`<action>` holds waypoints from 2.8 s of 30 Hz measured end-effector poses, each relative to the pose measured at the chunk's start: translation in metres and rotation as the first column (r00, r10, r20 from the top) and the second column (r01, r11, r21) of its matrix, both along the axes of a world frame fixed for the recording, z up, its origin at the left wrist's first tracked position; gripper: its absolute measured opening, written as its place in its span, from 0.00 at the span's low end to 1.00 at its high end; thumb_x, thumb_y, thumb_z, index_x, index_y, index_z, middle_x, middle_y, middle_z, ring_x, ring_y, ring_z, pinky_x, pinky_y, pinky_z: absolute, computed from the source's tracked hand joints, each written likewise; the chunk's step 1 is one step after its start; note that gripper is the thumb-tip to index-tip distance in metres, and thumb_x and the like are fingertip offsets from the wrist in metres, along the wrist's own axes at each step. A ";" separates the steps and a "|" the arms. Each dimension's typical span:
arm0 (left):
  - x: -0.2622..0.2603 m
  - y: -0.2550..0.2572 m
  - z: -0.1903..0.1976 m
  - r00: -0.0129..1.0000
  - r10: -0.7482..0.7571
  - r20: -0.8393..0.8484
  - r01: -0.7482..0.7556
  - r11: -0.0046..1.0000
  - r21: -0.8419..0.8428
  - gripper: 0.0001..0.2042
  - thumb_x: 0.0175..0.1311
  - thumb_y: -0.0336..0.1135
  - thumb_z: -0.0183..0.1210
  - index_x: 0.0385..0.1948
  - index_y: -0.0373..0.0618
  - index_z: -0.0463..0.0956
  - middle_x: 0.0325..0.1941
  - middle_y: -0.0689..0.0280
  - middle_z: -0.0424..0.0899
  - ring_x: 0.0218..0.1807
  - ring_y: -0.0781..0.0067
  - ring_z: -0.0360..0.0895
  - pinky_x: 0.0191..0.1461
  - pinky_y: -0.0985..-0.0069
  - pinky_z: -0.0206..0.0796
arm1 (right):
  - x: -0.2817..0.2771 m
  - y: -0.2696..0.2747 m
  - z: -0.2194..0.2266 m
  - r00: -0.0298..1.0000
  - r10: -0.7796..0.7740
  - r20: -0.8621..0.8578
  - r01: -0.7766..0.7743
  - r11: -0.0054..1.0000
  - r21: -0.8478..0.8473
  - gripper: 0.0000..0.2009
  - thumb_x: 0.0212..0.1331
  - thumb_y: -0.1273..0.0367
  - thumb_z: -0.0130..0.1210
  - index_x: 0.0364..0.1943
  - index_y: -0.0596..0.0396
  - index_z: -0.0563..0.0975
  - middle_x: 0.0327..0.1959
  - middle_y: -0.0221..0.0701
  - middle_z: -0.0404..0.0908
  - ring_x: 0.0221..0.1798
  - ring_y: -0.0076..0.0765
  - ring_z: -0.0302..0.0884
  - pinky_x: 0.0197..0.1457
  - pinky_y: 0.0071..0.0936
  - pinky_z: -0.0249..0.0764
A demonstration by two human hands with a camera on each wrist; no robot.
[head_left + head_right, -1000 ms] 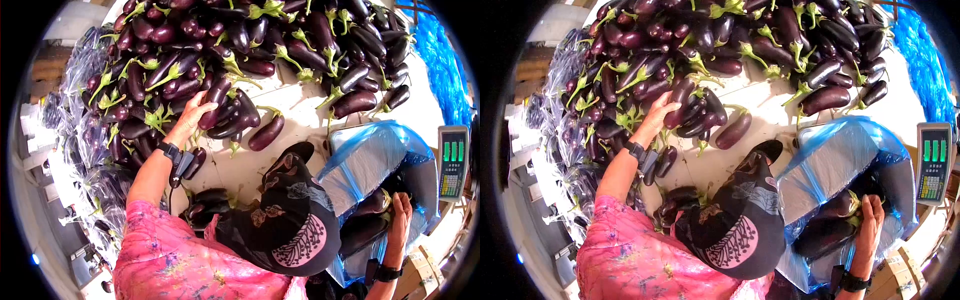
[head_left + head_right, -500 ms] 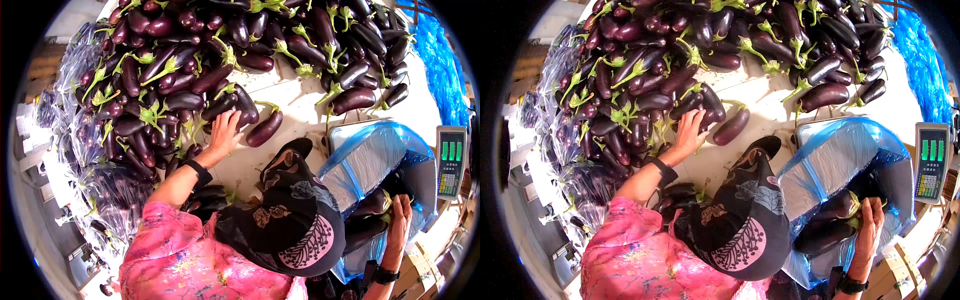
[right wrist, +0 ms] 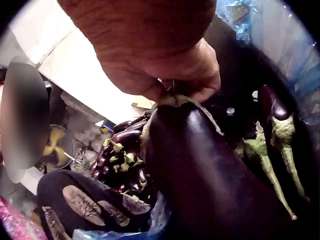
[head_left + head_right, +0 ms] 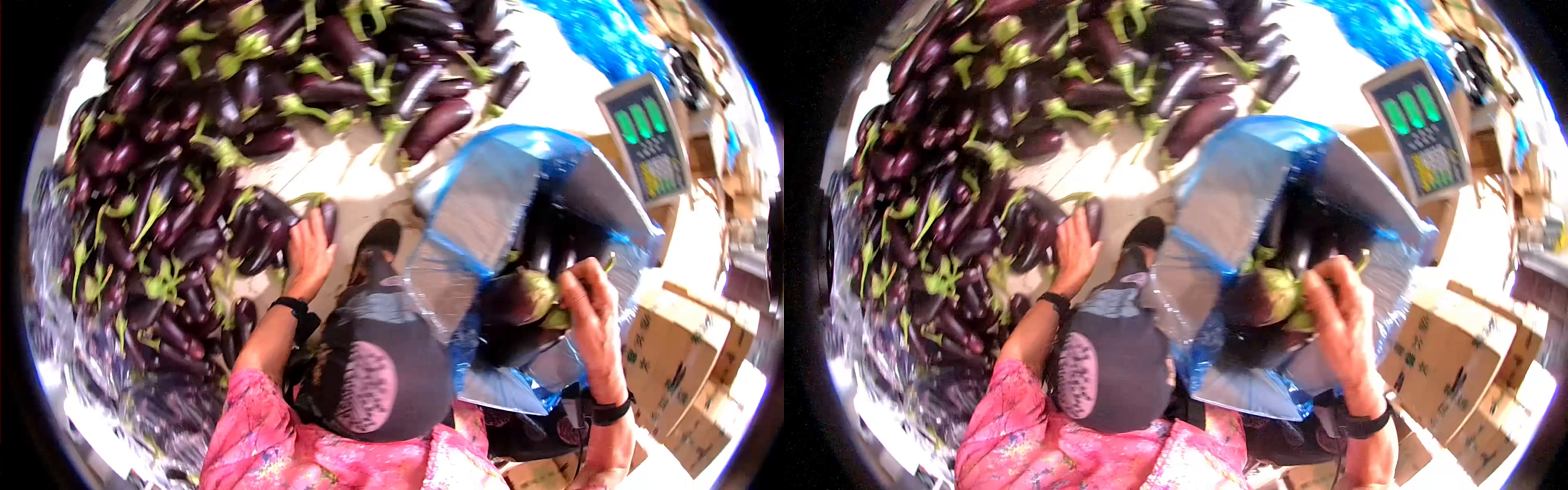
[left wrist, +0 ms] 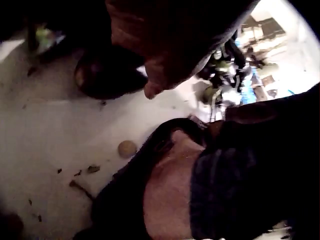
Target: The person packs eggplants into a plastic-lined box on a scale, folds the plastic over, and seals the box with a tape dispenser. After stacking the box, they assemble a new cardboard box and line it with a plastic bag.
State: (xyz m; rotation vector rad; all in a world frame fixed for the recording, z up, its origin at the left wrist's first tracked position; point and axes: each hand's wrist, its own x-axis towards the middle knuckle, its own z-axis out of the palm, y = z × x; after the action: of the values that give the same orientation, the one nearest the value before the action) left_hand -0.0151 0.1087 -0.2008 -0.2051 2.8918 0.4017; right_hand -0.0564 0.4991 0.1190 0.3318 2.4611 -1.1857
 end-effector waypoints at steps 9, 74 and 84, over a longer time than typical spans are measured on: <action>-0.037 -0.012 0.081 0.860 0.285 0.423 -0.385 -0.182 0.905 0.30 0.55 0.37 0.59 0.63 0.39 0.69 0.54 0.63 0.80 0.53 0.70 0.79 0.60 0.70 0.72 | 0.043 0.002 0.027 0.974 0.157 -0.164 -0.155 0.988 0.026 0.03 0.61 0.77 0.57 0.36 0.59 0.76 0.28 0.38 0.77 0.30 0.43 0.76 0.35 0.34 0.69; -0.015 -0.199 0.093 0.771 0.418 0.480 -0.204 -0.553 0.808 0.25 0.73 0.49 0.46 0.63 0.41 0.70 0.51 0.49 0.83 0.45 0.59 0.83 0.47 0.63 0.78 | 0.050 0.010 -0.006 0.978 -0.045 -0.204 0.044 0.999 -0.013 0.10 0.75 0.64 0.48 0.40 0.58 0.72 0.34 0.26 0.67 0.35 0.22 0.63 0.41 0.22 0.61; -0.077 -0.118 0.054 0.993 -0.102 -0.064 0.120 0.897 0.425 0.37 0.53 0.28 0.64 0.69 0.40 0.62 0.64 0.51 0.76 0.67 0.53 0.72 0.70 0.55 0.63 | 0.044 0.006 -0.007 0.976 -0.087 -0.199 0.088 0.996 -0.006 0.10 0.75 0.65 0.46 0.39 0.58 0.72 0.33 0.25 0.67 0.35 0.22 0.63 0.42 0.22 0.62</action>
State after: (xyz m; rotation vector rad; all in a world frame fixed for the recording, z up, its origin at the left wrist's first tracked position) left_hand -0.0926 -0.0091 -0.1464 0.0423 2.7443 1.0117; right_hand -0.0127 0.5053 0.1120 0.3397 2.6437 -1.3097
